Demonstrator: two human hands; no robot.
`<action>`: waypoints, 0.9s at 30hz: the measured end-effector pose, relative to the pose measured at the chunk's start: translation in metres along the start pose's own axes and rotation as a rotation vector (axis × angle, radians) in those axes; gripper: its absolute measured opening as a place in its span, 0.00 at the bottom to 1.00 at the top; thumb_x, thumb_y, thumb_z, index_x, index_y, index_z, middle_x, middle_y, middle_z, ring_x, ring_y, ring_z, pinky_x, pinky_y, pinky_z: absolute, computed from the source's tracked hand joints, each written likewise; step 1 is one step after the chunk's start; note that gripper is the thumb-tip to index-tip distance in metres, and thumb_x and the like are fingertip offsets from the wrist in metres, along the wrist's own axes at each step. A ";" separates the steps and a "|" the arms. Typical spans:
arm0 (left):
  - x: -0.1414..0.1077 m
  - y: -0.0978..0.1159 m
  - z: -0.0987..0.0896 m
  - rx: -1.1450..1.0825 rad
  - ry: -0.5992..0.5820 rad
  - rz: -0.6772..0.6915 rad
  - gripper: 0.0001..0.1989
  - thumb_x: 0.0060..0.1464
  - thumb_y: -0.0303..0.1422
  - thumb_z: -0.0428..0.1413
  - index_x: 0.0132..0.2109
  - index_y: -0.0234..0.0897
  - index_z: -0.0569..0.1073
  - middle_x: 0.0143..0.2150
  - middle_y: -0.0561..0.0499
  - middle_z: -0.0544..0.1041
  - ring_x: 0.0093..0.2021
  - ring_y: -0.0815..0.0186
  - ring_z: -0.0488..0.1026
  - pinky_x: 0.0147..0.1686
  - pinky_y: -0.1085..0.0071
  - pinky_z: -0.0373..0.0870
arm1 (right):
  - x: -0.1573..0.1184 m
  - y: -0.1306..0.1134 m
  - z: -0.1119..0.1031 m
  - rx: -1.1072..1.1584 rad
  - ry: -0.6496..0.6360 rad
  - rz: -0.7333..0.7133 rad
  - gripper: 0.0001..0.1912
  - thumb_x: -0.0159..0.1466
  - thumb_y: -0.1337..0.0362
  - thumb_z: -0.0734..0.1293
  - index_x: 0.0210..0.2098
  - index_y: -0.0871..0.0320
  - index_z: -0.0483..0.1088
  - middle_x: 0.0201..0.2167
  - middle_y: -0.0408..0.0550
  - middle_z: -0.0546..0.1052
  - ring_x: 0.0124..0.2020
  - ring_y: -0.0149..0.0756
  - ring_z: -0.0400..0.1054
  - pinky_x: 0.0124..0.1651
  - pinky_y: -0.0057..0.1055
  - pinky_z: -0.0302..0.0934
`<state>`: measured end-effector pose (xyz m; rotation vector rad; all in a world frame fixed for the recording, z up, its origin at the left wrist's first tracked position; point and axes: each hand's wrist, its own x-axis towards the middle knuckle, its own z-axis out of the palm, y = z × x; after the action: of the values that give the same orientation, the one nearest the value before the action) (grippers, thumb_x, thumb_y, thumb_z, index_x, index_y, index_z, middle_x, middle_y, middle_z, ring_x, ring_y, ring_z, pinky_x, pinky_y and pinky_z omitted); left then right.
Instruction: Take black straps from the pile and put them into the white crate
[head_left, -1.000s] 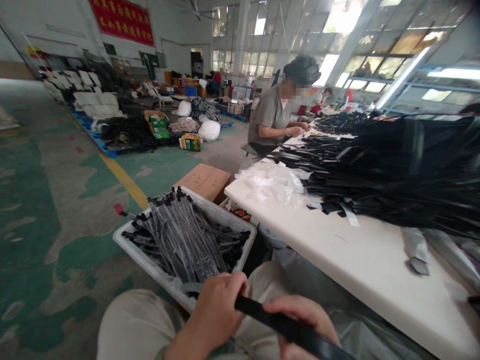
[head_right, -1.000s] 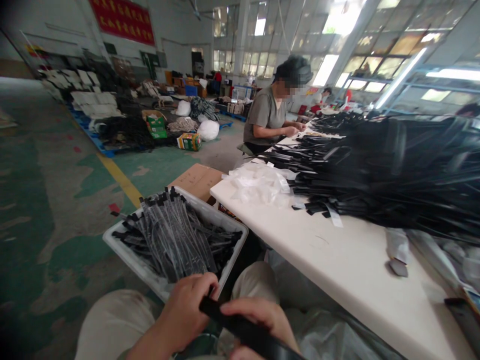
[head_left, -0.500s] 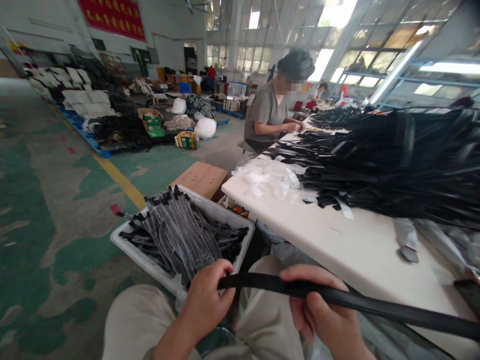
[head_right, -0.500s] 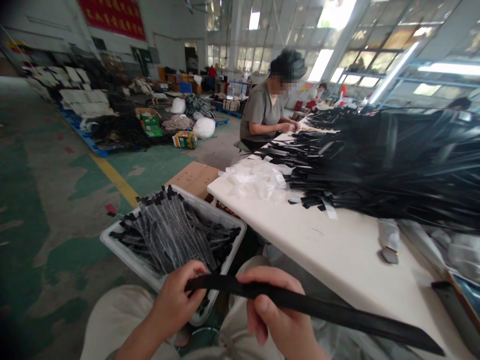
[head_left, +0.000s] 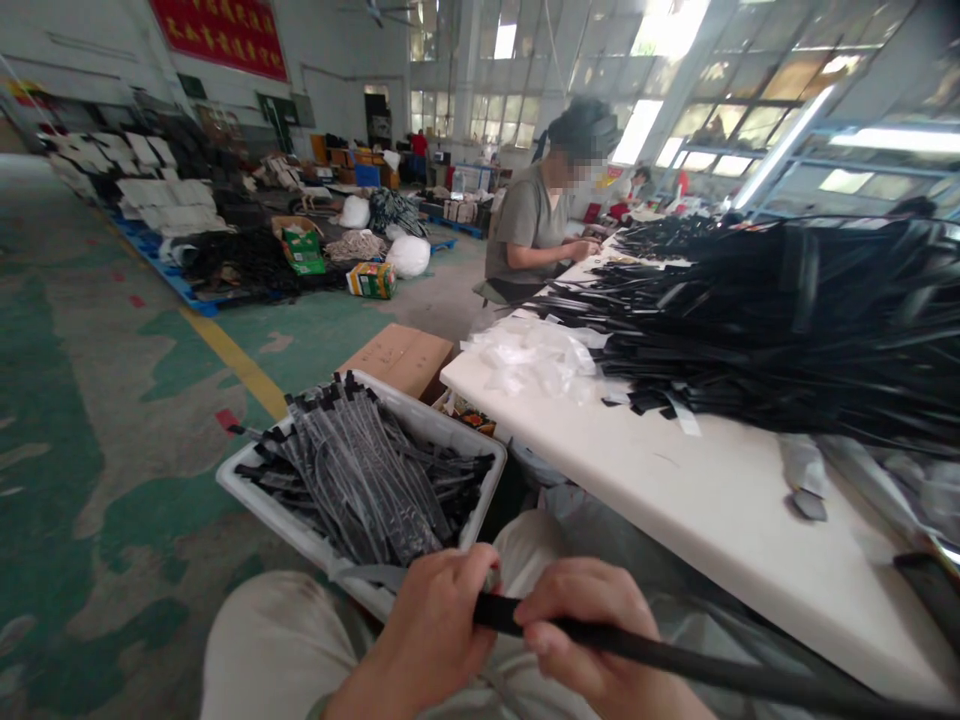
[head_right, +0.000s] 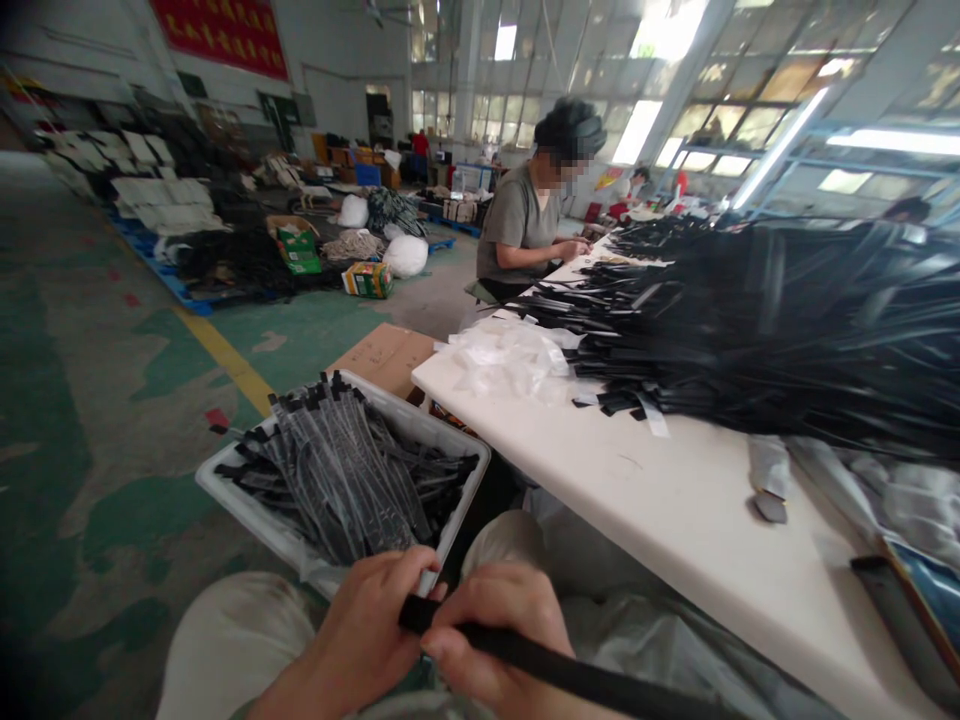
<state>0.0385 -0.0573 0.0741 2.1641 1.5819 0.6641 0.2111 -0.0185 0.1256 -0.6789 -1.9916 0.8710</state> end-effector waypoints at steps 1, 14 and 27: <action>0.000 0.003 0.001 -0.014 -0.012 0.015 0.14 0.49 0.26 0.56 0.44 0.41 0.67 0.32 0.52 0.80 0.34 0.56 0.79 0.33 0.66 0.69 | -0.004 0.006 0.010 0.037 0.007 0.007 0.25 0.68 0.47 0.64 0.24 0.57 0.76 0.17 0.46 0.76 0.19 0.32 0.71 0.25 0.24 0.61; 0.021 -0.002 -0.012 -0.277 -0.078 -0.055 0.15 0.51 0.25 0.53 0.47 0.41 0.69 0.27 0.56 0.77 0.29 0.60 0.77 0.29 0.69 0.64 | -0.005 0.014 -0.006 0.372 0.058 0.369 0.14 0.63 0.55 0.72 0.30 0.60 0.80 0.15 0.44 0.75 0.10 0.28 0.64 0.14 0.21 0.58; 0.059 -0.029 -0.081 -0.387 0.160 0.001 0.32 0.41 0.24 0.51 0.57 0.35 0.66 0.51 0.46 0.79 0.51 0.58 0.77 0.49 0.66 0.74 | 0.106 0.016 0.029 -0.046 -0.195 -0.195 0.09 0.55 0.78 0.74 0.32 0.60 0.81 0.31 0.47 0.82 0.35 0.36 0.75 0.43 0.28 0.68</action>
<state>-0.0156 0.0102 0.1326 1.8640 1.3883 1.0691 0.1358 0.0585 0.1516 -0.4283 -2.2149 0.8009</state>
